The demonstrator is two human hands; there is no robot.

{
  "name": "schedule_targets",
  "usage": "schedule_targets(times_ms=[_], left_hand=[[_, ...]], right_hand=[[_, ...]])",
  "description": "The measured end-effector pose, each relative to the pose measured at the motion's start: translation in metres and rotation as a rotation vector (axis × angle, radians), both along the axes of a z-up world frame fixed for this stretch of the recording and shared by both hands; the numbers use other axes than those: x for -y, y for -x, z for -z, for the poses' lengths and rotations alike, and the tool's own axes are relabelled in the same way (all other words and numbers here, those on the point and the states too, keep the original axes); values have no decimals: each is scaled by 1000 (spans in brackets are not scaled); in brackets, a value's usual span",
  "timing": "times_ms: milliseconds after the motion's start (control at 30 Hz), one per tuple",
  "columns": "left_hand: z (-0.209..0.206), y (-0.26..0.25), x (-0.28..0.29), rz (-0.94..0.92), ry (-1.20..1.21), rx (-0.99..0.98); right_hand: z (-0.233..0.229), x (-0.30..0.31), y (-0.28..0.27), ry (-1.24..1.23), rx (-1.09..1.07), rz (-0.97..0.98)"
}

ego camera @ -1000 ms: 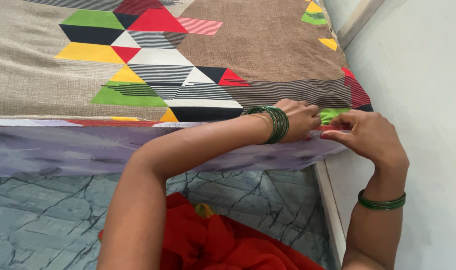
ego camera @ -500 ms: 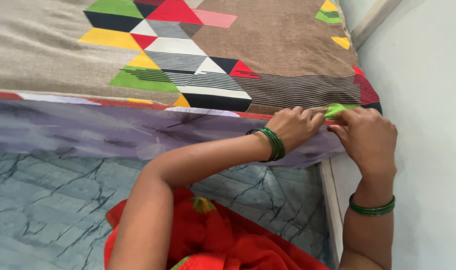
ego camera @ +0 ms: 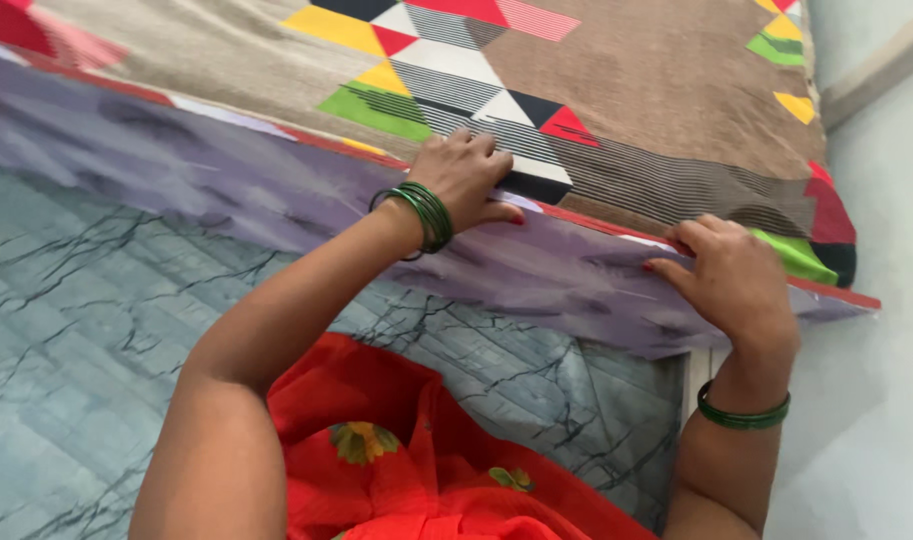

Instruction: The person tucks the edges of a patterned bedsheet under the mattress by hand while sitting on the floor.

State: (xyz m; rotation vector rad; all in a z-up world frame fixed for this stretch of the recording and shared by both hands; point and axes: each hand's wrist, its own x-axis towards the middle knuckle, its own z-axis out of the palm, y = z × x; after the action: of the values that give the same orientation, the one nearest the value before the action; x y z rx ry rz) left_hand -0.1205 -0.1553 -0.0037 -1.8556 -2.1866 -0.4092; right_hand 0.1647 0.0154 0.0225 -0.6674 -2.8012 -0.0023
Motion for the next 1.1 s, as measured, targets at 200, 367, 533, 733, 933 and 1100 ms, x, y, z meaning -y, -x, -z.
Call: schedule_targets(times_ms=[200, 367, 533, 733, 933, 1100], left_hand=[[24, 7, 6, 40, 47, 75], [22, 8, 3, 47, 59, 62], [21, 6, 6, 20, 30, 109], [29, 12, 22, 173, -225, 128], [13, 83, 79, -72, -169, -82], [14, 134, 107, -130, 105, 47]], right_hand=[[-6, 1, 7, -17, 59, 58], [-14, 29, 24, -22, -62, 47], [-5, 49, 69, -8, -167, -154], [6, 52, 104, -19, 23, -114], [-2, 64, 110, -48, 114, -22], [-4, 90, 129, -133, 80, 22]])
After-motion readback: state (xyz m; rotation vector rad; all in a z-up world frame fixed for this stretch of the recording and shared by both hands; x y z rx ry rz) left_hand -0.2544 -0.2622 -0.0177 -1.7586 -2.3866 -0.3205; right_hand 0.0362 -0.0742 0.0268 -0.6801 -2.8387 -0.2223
